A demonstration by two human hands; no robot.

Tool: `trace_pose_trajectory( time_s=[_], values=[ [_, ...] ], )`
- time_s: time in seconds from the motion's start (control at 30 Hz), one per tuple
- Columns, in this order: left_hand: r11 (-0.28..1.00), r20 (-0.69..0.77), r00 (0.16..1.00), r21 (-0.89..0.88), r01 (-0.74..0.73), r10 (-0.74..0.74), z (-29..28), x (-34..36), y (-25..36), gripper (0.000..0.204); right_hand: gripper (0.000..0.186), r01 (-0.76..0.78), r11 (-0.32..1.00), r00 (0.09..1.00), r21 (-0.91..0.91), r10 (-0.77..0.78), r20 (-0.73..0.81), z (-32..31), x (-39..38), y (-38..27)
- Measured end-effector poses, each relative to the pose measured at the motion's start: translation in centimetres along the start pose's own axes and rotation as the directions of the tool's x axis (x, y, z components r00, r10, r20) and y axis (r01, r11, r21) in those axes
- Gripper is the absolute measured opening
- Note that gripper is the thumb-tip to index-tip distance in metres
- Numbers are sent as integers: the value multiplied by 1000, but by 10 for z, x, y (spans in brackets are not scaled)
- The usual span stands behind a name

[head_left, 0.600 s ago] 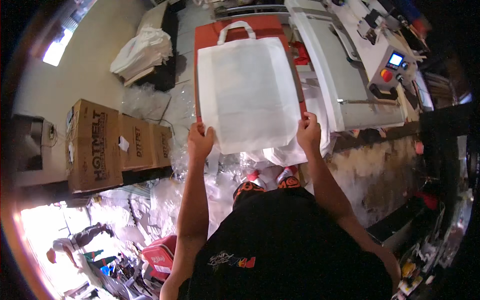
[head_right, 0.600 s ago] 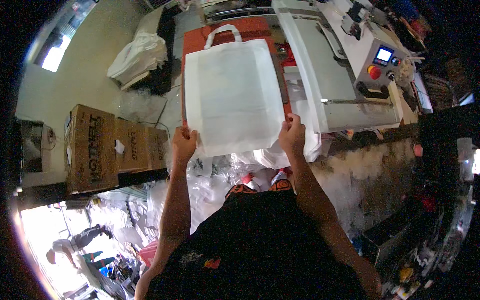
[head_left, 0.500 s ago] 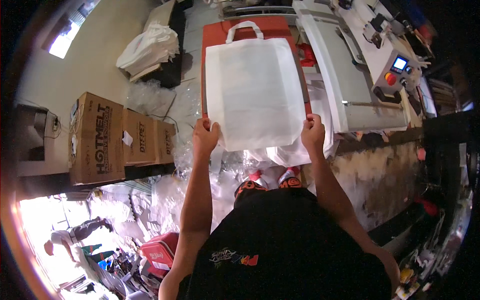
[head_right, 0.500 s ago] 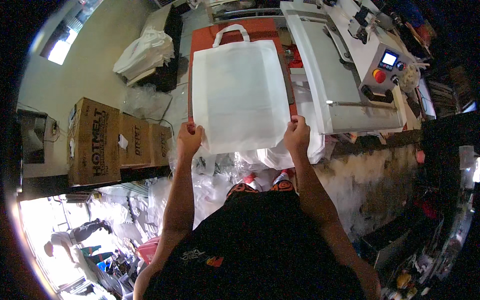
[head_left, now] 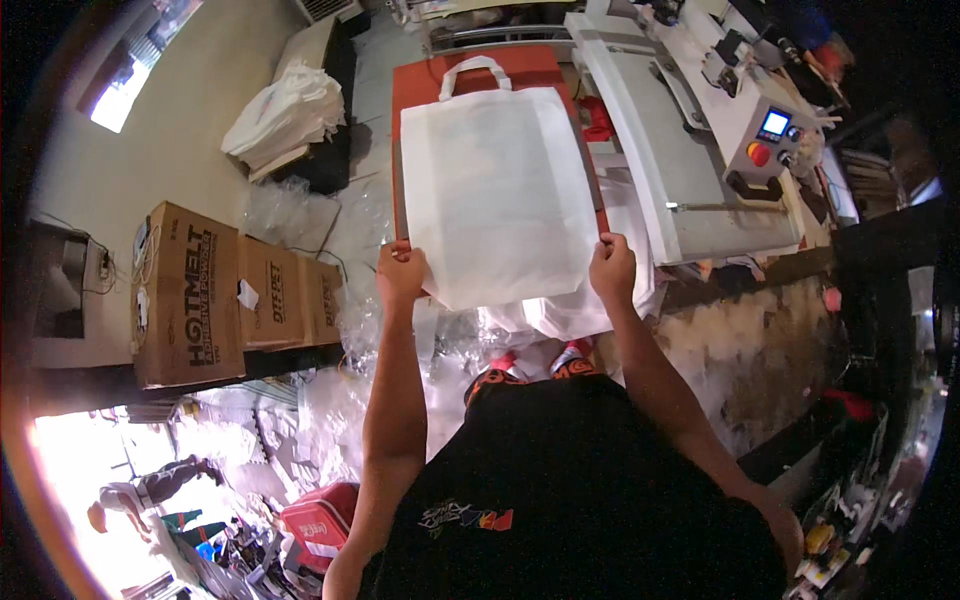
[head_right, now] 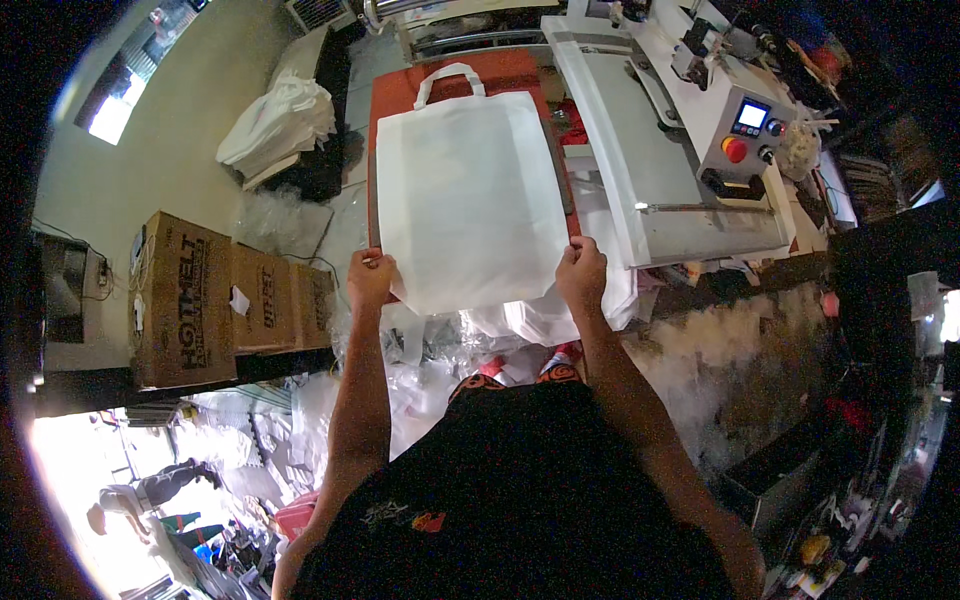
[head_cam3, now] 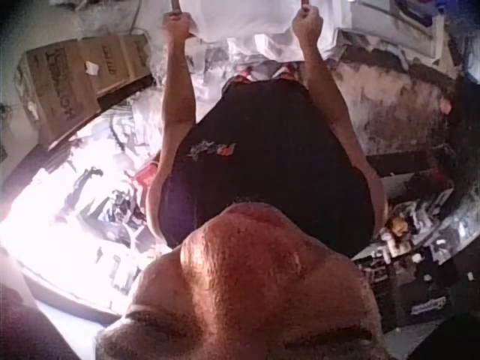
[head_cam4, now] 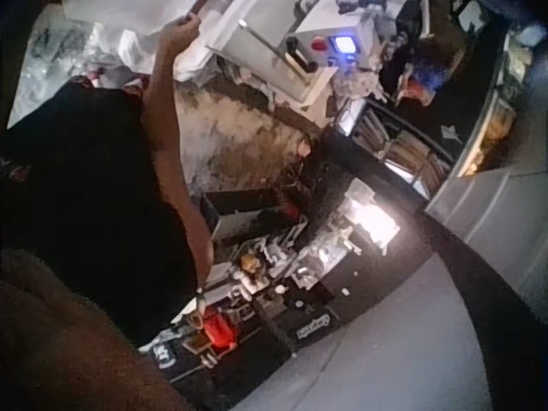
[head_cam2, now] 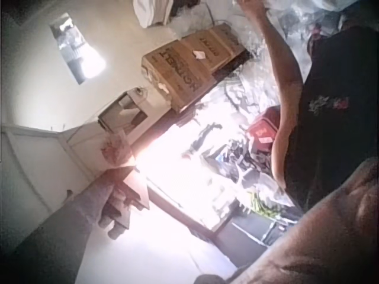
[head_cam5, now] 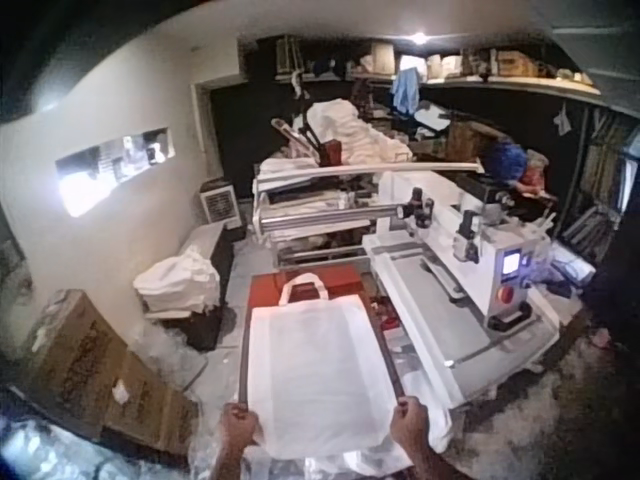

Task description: The person aligns tote bags on a heat press platen, places printed transfer sheets onto the bags by hand, and operates the heat press machine to apply the designs.

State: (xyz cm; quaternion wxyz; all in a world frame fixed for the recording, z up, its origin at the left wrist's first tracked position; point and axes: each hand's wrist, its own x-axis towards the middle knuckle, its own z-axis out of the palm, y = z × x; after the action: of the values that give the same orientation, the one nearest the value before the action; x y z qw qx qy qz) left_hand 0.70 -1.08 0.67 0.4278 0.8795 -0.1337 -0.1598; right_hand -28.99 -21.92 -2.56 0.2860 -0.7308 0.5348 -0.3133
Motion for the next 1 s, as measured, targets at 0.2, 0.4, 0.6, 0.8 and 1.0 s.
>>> trace_pose_trajectory(
  time_s=[0.2, 0.4, 0.6, 0.8, 1.0],
  values=[
    [987, -73, 986, -42, -155, 152, 23, 7, 7, 31, 21, -22, 999, 1000, -50, 22, 1, -7, 12, 13],
    [999, -55, 998, 35, -8, 10, -3, 22, -13, 32, 43, 149, 986, 982, -69, -139, 131, 14, 11, -1],
    [995, 60, 995, 62, 75, -79, -6, 15, 14, 47, 70, 70, 953, 957, -295, 19, 289, 4, 17, 24],
    [978, -76, 988, 170, -120, 135, 29, 39, 6, 36, 70, 46, 980, 945, -192, 20, 328, -22, 39, 1],
    [930, -49, 960, 267, -252, 275, 18, 50, -27, 31, 48, 186, 952, 982, -245, -186, 21, 22, 35, 18]
  ],
)
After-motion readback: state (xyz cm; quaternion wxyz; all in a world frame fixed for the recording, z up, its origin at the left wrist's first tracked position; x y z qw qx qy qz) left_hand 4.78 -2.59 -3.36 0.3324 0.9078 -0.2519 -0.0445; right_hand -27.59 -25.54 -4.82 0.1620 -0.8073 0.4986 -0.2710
